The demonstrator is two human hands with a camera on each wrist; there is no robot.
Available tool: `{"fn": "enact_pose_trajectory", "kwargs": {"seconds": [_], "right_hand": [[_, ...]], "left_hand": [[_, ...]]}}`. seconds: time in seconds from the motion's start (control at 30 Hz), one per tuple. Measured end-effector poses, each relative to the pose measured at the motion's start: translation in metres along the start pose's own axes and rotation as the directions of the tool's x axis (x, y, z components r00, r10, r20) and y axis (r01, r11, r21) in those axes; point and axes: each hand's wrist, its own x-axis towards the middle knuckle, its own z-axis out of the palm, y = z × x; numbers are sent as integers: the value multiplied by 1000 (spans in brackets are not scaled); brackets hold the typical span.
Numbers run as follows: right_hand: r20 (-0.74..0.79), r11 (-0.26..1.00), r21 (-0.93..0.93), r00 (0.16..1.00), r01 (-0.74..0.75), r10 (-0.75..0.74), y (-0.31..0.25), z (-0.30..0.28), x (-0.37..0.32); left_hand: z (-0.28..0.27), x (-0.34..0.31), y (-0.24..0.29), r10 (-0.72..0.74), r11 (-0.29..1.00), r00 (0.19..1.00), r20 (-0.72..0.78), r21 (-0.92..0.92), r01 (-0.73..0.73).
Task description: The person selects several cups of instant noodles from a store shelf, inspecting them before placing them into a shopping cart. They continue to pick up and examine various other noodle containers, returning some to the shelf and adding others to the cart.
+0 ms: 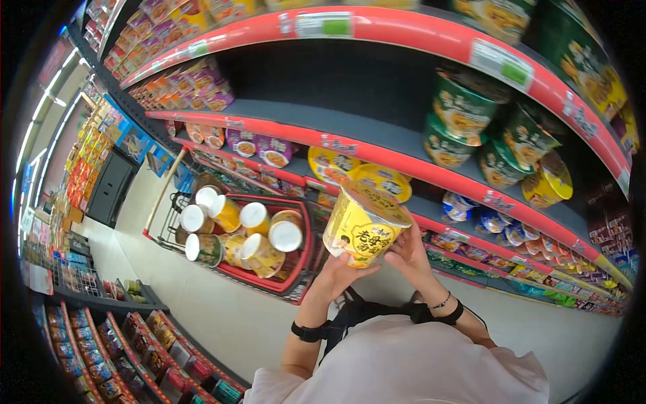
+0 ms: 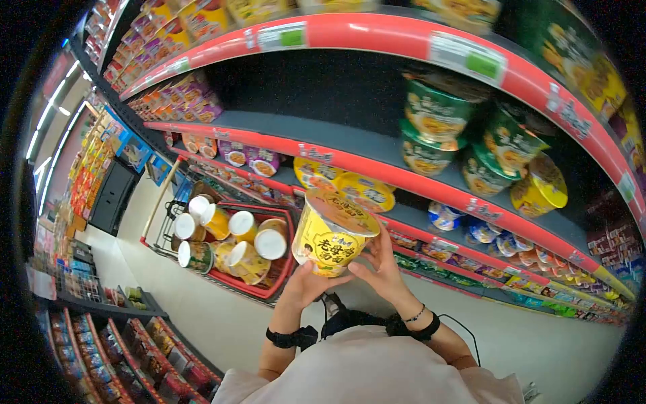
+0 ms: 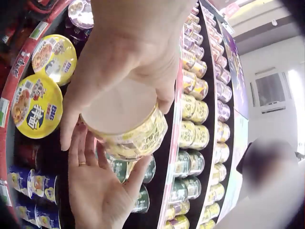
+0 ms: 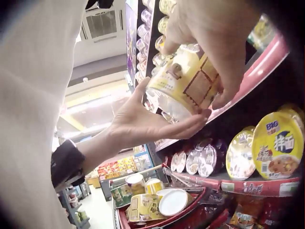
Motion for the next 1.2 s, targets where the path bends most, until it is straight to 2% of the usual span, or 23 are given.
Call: {"fn": "enact_pose_trajectory", "kwargs": {"seconds": [0.03, 0.07, 0.13, 0.2, 0.27, 0.33, 0.4, 0.43, 0.47, 0.53, 0.57, 0.6, 0.67, 0.7, 0.73, 0.8, 0.87, 0.9, 0.97, 1.0, 1.07, 1.13, 1.2], "right_hand": [[-1, 1000, -2, 1000, 6, -6, -8, -15, -7], [-21, 999, 47, 1000, 23, -22, -20, -29, -16], [-60, 995, 84, 997, 61, -56, -42, -65, -32], [2, 985, -54, 986, 165, -165, -63, -101, -50], [-59, 970, -120, 974, 210, -218, -87, -131, -68], [-7, 935, -235, 961, 266, -276, -110, -158, -89], [-50, 914, -298, 951, 276, -304, -128, -183, -106], [-16, 873, -385, 944, 299, -330, -137, -195, -114], [15, 823, -473, 937, 315, -350, -144, -207, -123], [-45, 795, -533, 928, 291, -370, -150, -225, -142], [-94, 806, -508, 911, 303, -402, -151, -233, -150], [-134, 812, -484, 889, 326, -437, -153, -240, -155], [-178, 805, -490, 866, 334, -467, -160, -251, -168], [-211, 815, -480, 858, 325, -467, -162, -256, -175], [-242, 825, -469, 852, 315, -463, -165, -261, -179], [-284, 808, -485, 813, 335, -508, -175, -267, -183], [-266, 649, -713, 755, 265, -600, -188, -276, -190], [-302, 622, -748, 717, 230, -628, -189, -278, -193], [-318, 595, -781, 698, 190, -641, -192, -286, -200], [-332, 575, -804, 688, 151, -645, -193, -290, -204], [-322, 560, -812, 672, 167, -667, -193, -296, -210], [-303, 552, -818, 692, 165, -656, -191, -298, -213], [-290, 567, -803, 711, 183, -640, -189, -293, -212]], "left_hand": [[13, 6, -13, -62, 998, 997, -53, 0, 63], [22, 10, -31, -65, 998, 997, -45, 4, 65], [49, 23, -65, 15, 948, 1000, 24, 317, -22], [75, 32, -89, -61, 947, 997, 41, 317, 44], [92, 43, -110, -96, 846, 994, 57, 530, 51], [119, 58, -128, -157, 856, 984, 85, 508, 92], [130, 70, -149, -50, 714, 995, 80, 700, -20], [146, 77, -154, -1, 640, 996, 92, 765, -70], [152, 85, -160, -26, 642, 993, 118, 763, -74], [161, 96, -173, -59, 465, 987, 149, 879, -105], [171, 102, -179, -70, 440, 995, 72, 897, -34], [178, 111, -187, -87, 436, 990, 109, 898, -60], [189, 123, -204, -32, 584, 987, 160, 804, -111], [188, 129, -210, -26, 511, 983, 183, 848, -144], [190, 137, -216, -33, 508, 979, 203, 847, -158], [197, 147, -226, -58, 373, 962, 266, 900, -227], [207, 160, -234, -109, 366, 945, 307, 897, -249], [215, 165, -237, -131, 382, 941, 313, 891, -244], [238, 171, -240, -141, 459, 919, 367, 847, -268], [244, 172, -241, -146, 457, 913, 381, 844, -279], [252, 173, -245, -185, 455, 902, 390, 848, -273], [256, 171, -249, -138, 477, 916, 376, 836, -271], [255, 167, -245, -168, 335, 810, 561, 806, -489]]}}
